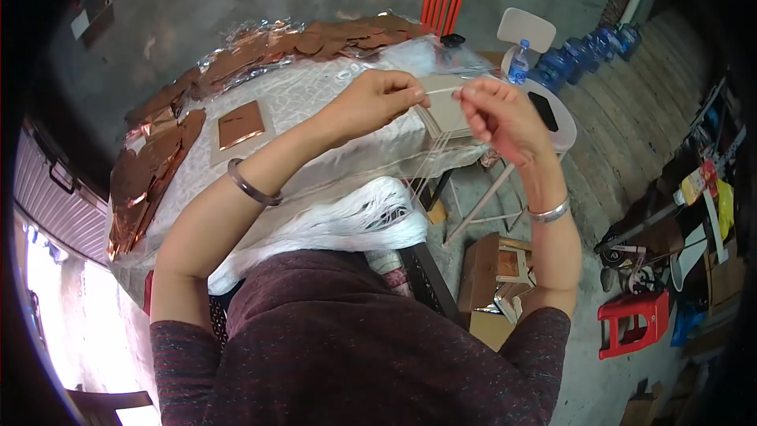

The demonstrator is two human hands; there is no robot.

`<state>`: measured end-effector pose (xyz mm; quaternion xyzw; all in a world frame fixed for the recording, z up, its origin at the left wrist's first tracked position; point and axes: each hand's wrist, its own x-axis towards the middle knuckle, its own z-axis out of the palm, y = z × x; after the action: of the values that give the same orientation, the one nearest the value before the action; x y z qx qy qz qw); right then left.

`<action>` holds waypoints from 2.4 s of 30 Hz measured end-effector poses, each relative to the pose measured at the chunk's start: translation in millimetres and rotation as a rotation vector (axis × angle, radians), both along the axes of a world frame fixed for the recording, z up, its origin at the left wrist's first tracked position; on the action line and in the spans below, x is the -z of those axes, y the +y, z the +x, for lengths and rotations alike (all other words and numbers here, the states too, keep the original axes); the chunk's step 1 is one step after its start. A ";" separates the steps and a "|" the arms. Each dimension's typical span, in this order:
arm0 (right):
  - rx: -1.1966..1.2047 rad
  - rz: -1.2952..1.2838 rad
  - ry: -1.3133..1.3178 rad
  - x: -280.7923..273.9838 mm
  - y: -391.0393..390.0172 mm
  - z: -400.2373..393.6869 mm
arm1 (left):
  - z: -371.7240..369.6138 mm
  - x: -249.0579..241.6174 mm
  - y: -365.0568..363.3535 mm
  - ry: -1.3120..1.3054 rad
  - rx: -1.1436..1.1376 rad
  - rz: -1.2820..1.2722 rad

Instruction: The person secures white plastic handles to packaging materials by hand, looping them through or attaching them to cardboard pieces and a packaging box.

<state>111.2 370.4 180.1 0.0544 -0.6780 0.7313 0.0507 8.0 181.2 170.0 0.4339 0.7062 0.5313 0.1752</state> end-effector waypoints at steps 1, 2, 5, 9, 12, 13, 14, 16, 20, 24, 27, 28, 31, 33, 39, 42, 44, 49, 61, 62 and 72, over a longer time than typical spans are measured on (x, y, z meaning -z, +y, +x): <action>0.029 0.010 0.070 -6.6 -0.9 -2.0 | -2.1 3.1 -9.0 -0.007 -0.008 0.006; 0.027 -0.019 0.092 -14.7 -5.7 -1.9 | -5.2 6.7 -17.3 -0.009 0.027 -0.062; 0.006 0.154 0.138 -34.3 -25.5 -1.2 | -13.6 18.8 -31.2 0.114 -0.003 0.011; -0.084 0.548 0.232 -52.9 -66.5 3.4 | -13.4 -0.2 -35.3 -0.200 0.025 0.433; -0.066 0.674 0.368 -51.7 -84.7 -0.3 | 4.7 -5.8 -26.7 -0.284 0.199 0.494; -0.006 0.755 0.484 -50.4 -87.2 -1.3 | 11.9 -6.3 -28.6 -0.377 0.357 0.506; 0.101 0.850 0.550 -50.9 -87.5 2.5 | 17.9 -5.7 -34.5 -0.462 0.328 0.416; 0.218 0.926 0.601 -42.5 -73.5 0.0 | 27.2 -6.8 -46.7 -0.402 0.149 0.254; 0.097 0.749 0.258 -29.2 -51.3 11.6 | 20.9 -3.0 -62.3 -0.180 -0.005 0.211; -0.257 0.168 0.009 -8.4 -62.9 18.5 | 23.2 15.3 -47.3 -0.032 -0.036 0.212; -0.137 -0.176 0.204 7.9 -70.0 2.0 | 38.0 31.9 -34.8 -0.060 0.038 0.124; 0.095 0.004 0.354 13.8 -72.4 -6.1 | 40.3 31.8 -36.6 0.001 0.090 0.110; 0.263 0.249 0.419 32.5 -67.8 -8.7 | 35.0 17.3 -41.9 0.248 0.022 0.257; 0.189 0.306 0.328 35.9 -64.9 2.1 | 22.4 9.0 -43.5 0.213 -0.003 0.257; 0.198 0.014 0.387 20.2 -67.9 7.1 | 43.6 34.2 -29.6 0.161 0.088 0.134; 0.242 0.254 0.312 38.0 -61.4 6.4 | 43.7 18.6 -37.7 0.169 0.093 0.222; -0.061 0.156 0.072 39.3 -62.9 17.5 | 33.5 12.9 -39.5 0.179 0.023 0.267; 0.220 -0.022 0.312 44.2 -68.0 9.9 | 44.8 45.2 -27.2 0.435 0.078 0.148; 0.350 0.077 0.261 80.4 -73.4 1.7 | 43.0 30.8 -32.7 0.554 -0.073 0.127; 0.261 0.049 0.207 75.5 -77.2 7.2 | 37.9 27.4 -35.0 0.385 -0.124 0.111; -0.113 -0.240 0.158 78.9 -72.0 9.9 | 26.3 51.9 -38.5 -0.791 0.115 0.249</action>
<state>121.1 298.4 101.2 0.1434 -0.5756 0.8021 0.0689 34.3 142.6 118.1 0.2530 0.4894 0.7277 0.4086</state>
